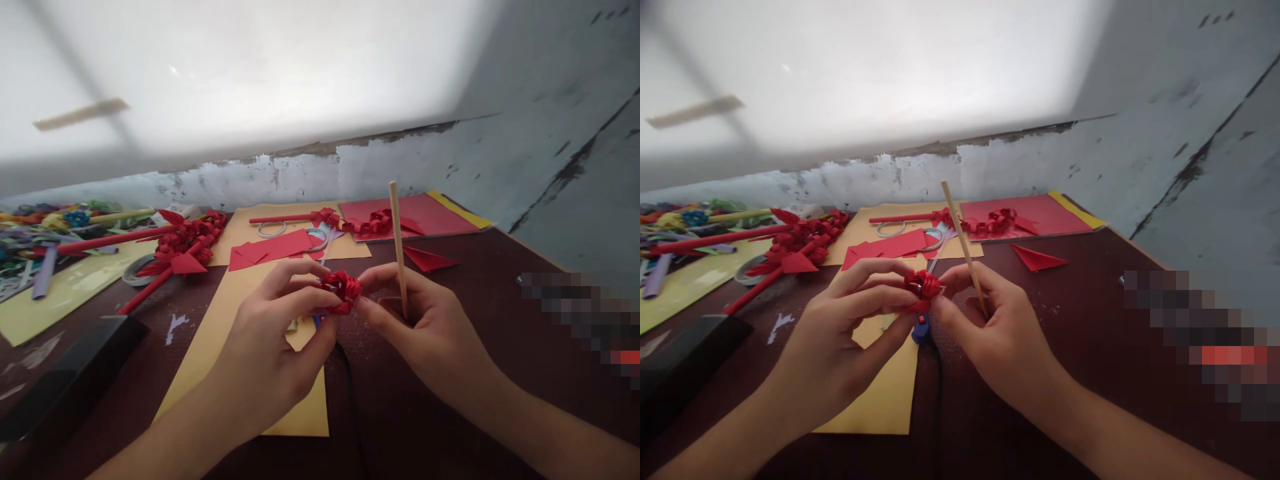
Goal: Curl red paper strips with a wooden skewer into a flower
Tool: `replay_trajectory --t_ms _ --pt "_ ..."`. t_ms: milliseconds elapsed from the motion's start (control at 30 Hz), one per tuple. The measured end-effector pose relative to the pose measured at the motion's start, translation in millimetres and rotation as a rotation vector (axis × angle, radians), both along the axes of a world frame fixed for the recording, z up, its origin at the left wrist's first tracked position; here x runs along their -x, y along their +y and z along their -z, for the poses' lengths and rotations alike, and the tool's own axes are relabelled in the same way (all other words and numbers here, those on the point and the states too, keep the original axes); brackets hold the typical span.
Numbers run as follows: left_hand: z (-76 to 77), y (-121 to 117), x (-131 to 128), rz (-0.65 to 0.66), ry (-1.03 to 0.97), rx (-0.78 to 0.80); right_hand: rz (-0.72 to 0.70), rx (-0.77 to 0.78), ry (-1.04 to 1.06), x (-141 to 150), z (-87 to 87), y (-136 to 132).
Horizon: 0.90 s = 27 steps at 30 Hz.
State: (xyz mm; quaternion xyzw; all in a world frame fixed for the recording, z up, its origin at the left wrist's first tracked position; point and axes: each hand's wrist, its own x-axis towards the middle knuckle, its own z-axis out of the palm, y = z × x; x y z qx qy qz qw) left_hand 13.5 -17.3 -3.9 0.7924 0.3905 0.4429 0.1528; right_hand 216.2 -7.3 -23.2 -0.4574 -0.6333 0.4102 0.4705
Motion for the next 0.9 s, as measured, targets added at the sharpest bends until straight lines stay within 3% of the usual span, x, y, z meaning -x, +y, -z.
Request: replay_trajectory --t_ms 433,900 --pt "2.2 2.7 1.8 -0.007 0.027 0.021 -0.018 0.013 -0.044 -0.8 -3.9 -0.9" --pt "1.9 3.9 1.7 -0.044 0.042 0.061 -0.029 -0.083 -0.072 1.5 -5.8 -5.3"
